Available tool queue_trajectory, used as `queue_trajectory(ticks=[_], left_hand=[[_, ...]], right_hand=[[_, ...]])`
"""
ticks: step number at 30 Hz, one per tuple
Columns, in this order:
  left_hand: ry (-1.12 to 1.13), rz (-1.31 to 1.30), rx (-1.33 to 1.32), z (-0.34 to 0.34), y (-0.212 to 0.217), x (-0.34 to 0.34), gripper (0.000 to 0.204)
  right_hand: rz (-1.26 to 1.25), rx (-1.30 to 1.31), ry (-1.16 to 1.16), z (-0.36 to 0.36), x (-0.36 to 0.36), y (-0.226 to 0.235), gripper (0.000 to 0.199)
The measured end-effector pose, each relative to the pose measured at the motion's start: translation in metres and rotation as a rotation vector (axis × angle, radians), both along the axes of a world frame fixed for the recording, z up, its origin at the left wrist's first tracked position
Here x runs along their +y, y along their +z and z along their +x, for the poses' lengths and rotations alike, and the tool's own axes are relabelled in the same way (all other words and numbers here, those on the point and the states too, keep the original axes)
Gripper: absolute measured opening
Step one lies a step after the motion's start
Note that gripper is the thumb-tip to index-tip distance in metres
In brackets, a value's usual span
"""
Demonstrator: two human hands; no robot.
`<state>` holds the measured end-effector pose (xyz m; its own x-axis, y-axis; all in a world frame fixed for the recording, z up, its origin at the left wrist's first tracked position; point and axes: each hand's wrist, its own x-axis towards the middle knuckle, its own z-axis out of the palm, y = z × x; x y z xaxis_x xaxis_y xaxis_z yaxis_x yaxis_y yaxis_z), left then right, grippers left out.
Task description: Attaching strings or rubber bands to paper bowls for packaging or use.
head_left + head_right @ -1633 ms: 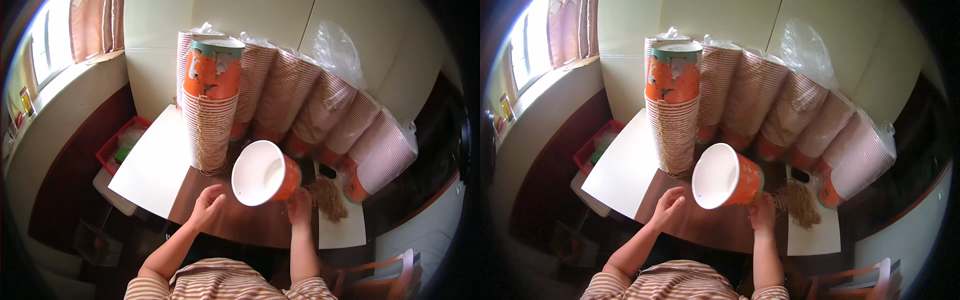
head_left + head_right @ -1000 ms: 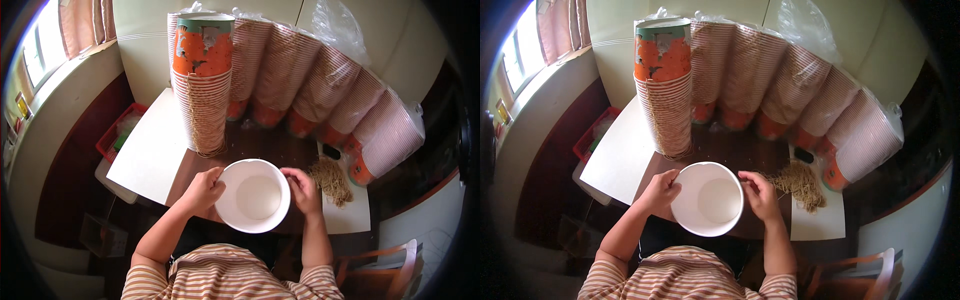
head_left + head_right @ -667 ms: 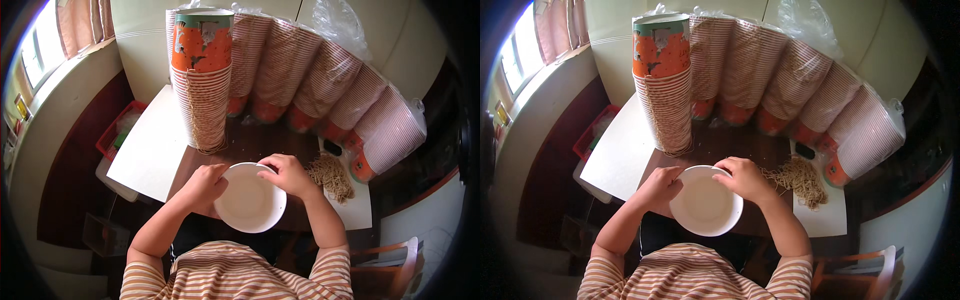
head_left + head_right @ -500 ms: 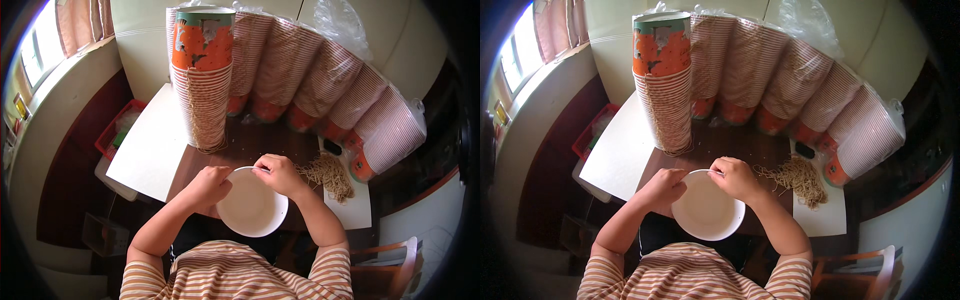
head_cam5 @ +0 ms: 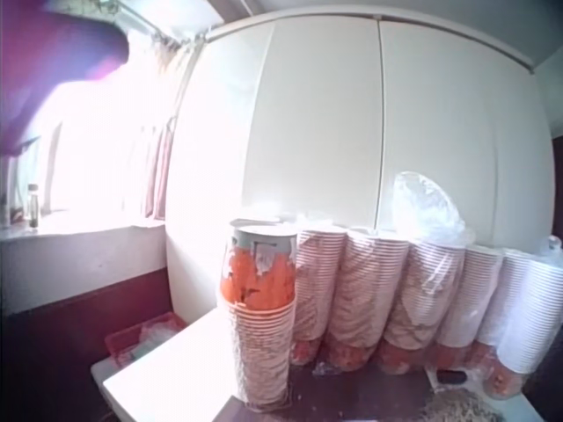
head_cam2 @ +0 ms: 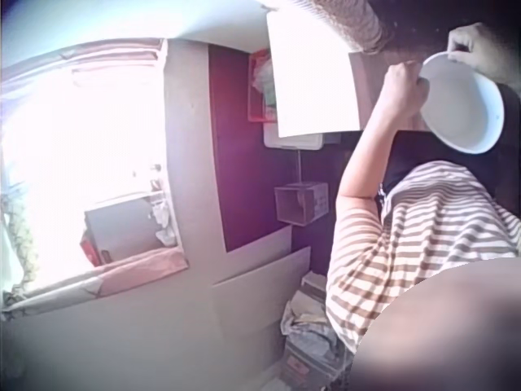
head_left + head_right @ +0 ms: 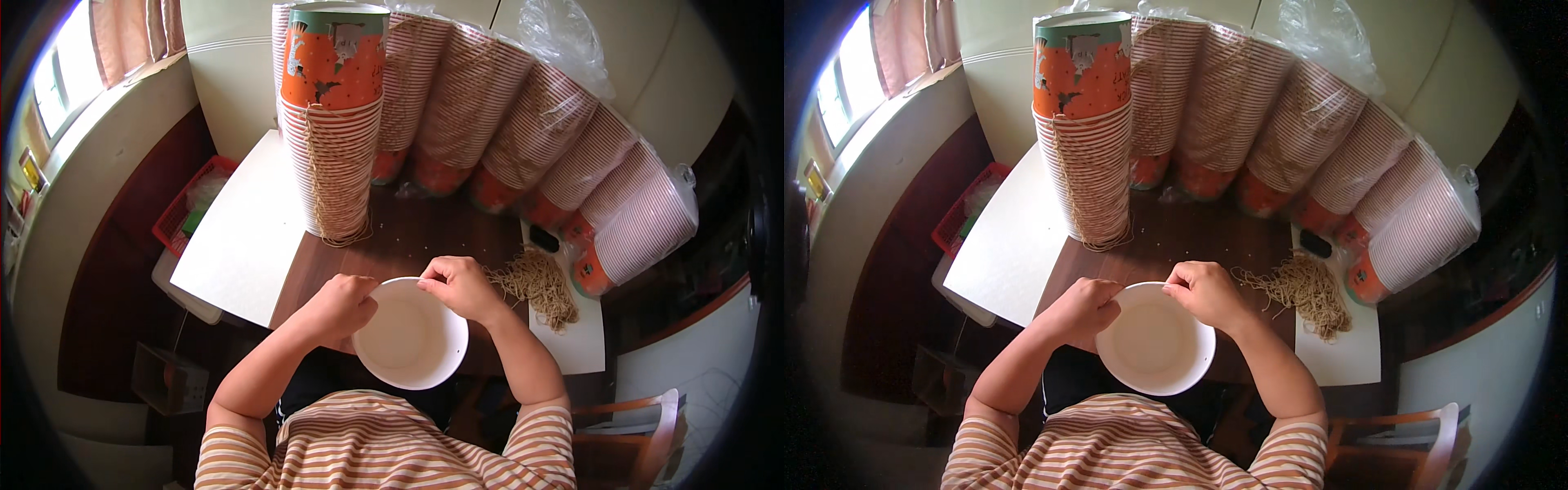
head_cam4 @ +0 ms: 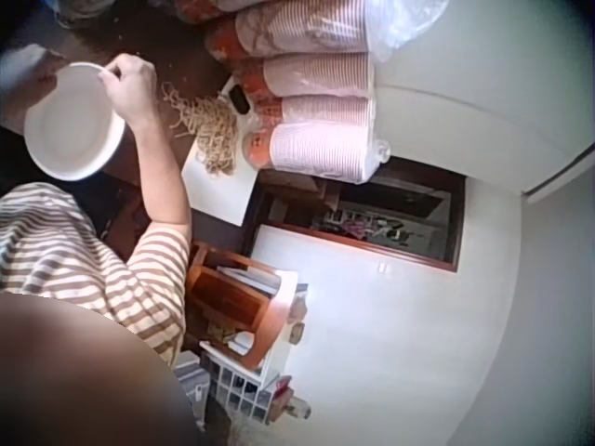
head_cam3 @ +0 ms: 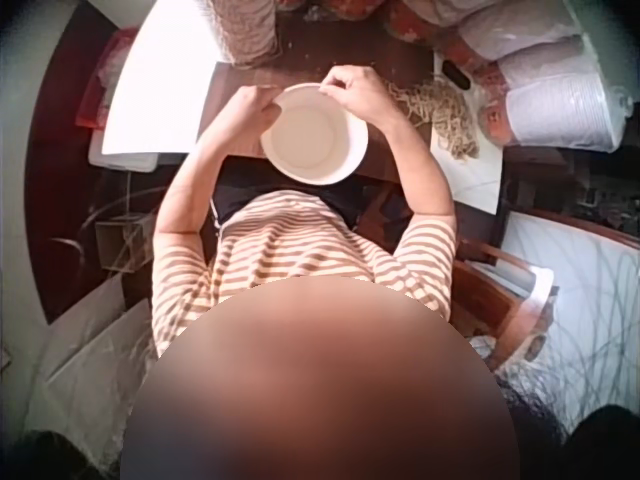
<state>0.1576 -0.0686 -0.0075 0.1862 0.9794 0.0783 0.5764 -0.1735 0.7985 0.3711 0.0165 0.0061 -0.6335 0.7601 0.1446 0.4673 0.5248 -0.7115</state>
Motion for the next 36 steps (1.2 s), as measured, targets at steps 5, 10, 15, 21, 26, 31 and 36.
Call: queue_trajectory(ticks=[5,10,15,21,26,31,36], left_hand=[[-0.014,-0.051,0.015,0.000,0.003,-0.001,0.019],[-0.028,-0.056,0.041,0.000,-0.001,0.001,0.019],[0.017,-0.007,0.006,-0.001,0.001,0.000,0.021],[0.012,-0.035,0.023,-0.005,0.000,0.004,0.021],[-0.023,-0.116,-0.013,-0.001,0.007,0.010,0.020],[0.070,-0.133,-0.229,-0.014,-0.017,0.011,0.027],[0.117,-0.228,-0.277,-0.014,-0.021,-0.020,0.047]], right_hand=[[0.016,-0.028,-0.008,0.000,0.000,-0.002,0.010],[-0.007,-0.043,-0.029,0.000,0.001,-0.006,0.010],[-0.282,0.062,0.027,0.009,0.001,-0.005,0.020],[-0.260,0.016,0.000,0.013,-0.004,0.001,0.021],[0.014,-0.041,-0.047,0.004,-0.001,-0.011,0.015],[0.360,-0.109,-0.199,0.009,-0.006,-0.018,0.012],[0.422,0.039,-0.315,0.021,-0.019,-0.021,0.013]])
